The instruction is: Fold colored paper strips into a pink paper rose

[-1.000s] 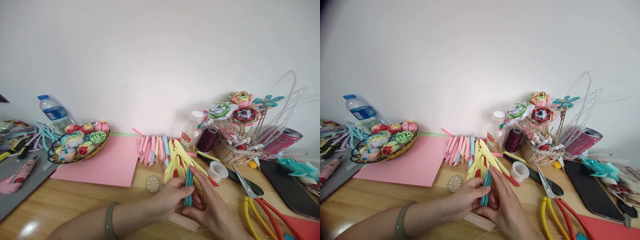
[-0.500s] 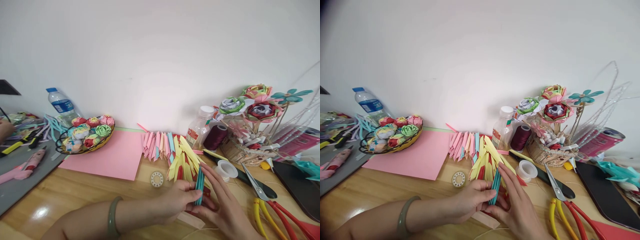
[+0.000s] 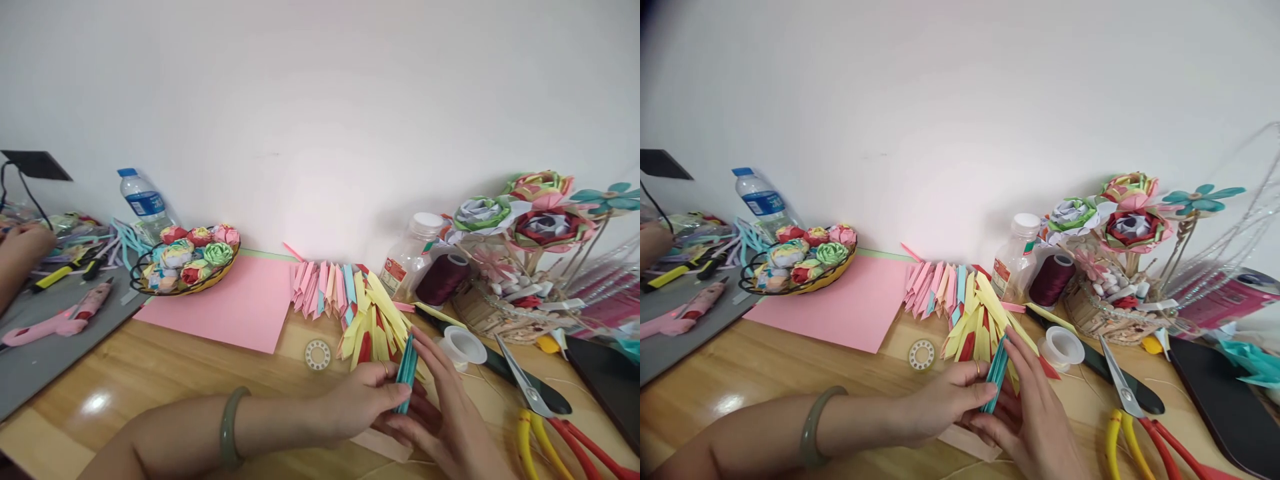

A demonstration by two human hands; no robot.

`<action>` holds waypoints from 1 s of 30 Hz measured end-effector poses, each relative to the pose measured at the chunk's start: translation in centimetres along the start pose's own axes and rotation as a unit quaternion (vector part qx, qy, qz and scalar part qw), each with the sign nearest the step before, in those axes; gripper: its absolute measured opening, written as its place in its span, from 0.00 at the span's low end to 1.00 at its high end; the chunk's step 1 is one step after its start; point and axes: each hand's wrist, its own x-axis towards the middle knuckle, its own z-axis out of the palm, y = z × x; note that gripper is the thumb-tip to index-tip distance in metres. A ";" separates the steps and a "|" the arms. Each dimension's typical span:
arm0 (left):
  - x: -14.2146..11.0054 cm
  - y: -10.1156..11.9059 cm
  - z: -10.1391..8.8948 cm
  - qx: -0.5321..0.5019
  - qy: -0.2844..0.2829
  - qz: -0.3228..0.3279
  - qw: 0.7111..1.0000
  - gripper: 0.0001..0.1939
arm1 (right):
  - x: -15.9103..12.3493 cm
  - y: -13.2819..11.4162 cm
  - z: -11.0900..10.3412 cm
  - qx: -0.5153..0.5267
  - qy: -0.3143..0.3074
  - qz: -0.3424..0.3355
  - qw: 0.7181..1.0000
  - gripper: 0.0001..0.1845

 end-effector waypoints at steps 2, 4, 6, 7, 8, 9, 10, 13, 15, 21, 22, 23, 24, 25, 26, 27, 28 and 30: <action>-0.1 0.1 0.2 0.001 -0.004 -0.003 1.000 0.25 | 0.0 -0.2 0.0 0.008 0.000 0.017 1.000 0.41; -0.1 0.2 0.3 0.003 -0.002 0.003 1.000 0.25 | 0.0 -0.3 0.1 0.034 -0.001 0.039 0.999 0.41; 0.0 0.3 0.4 0.004 0.003 0.007 1.000 0.22 | -0.2 -0.2 0.3 0.076 -0.004 0.061 0.995 0.41; 0.0 0.3 0.5 0.005 0.004 0.006 1.000 0.20 | -0.3 -0.1 0.5 0.096 -0.006 0.074 0.993 0.42; 0.0 0.3 0.5 0.007 0.004 0.006 1.000 0.18 | -0.5 0.1 0.7 0.115 -0.009 0.089 0.989 0.42; 0.0 0.4 0.5 0.010 0.004 0.006 1.000 0.17 | -0.7 0.3 0.9 0.130 -0.011 0.102 0.986 0.42; -0.1 0.4 0.6 0.014 0.004 0.006 1.000 0.17 | -0.9 0.5 1.0 0.141 -0.013 0.115 0.983 0.41; -0.2 0.5 0.7 0.027 0.005 0.004 1.000 0.17 | -1.1 0.8 1.1 0.148 -0.015 0.132 0.980 0.40; -0.2 0.5 0.7 0.035 0.011 0.005 0.999 0.18 | -1.0 0.8 0.9 0.139 -0.011 0.134 0.981 0.39; -0.2 0.3 0.6 0.090 0.010 0.041 0.995 0.18 | -0.3 0.1 0.3 0.083 -0.009 0.129 0.988 0.39; -0.2 0.2 0.6 0.100 0.013 0.045 0.994 0.17 | -0.2 0.0 0.2 0.069 -0.003 0.121 0.990 0.40; -0.3 0.1 0.6 0.107 0.016 0.049 0.993 0.17 | -0.2 0.0 0.2 0.058 0.003 0.113 0.992 0.40; -0.3 0.0 0.7 0.110 0.020 0.052 0.992 0.16 | -0.2 -0.1 0.2 0.053 0.008 0.106 0.993 0.41; -0.4 0.0 0.7 0.113 0.023 0.054 0.992 0.16 | -0.2 -0.1 0.2 0.053 0.009 0.102 0.993 0.41; -0.4 -0.1 0.7 0.115 0.023 0.057 0.991 0.15 | -0.3 -0.1 0.1 0.060 0.006 0.099 0.993 0.42; -0.4 0.0 0.7 0.119 0.023 0.061 0.991 0.15 | -0.3 -0.1 0.0 0.070 -0.001 0.094 0.993 0.42; -0.4 0.0 0.7 0.124 0.021 0.067 0.990 0.14 | -0.4 0.0 -0.1 0.081 -0.008 0.087 0.993 0.42; -0.4 0.1 0.7 0.132 0.016 0.073 0.988 0.14 | -0.5 0.1 -0.4 0.098 -0.011 0.066 0.993 0.39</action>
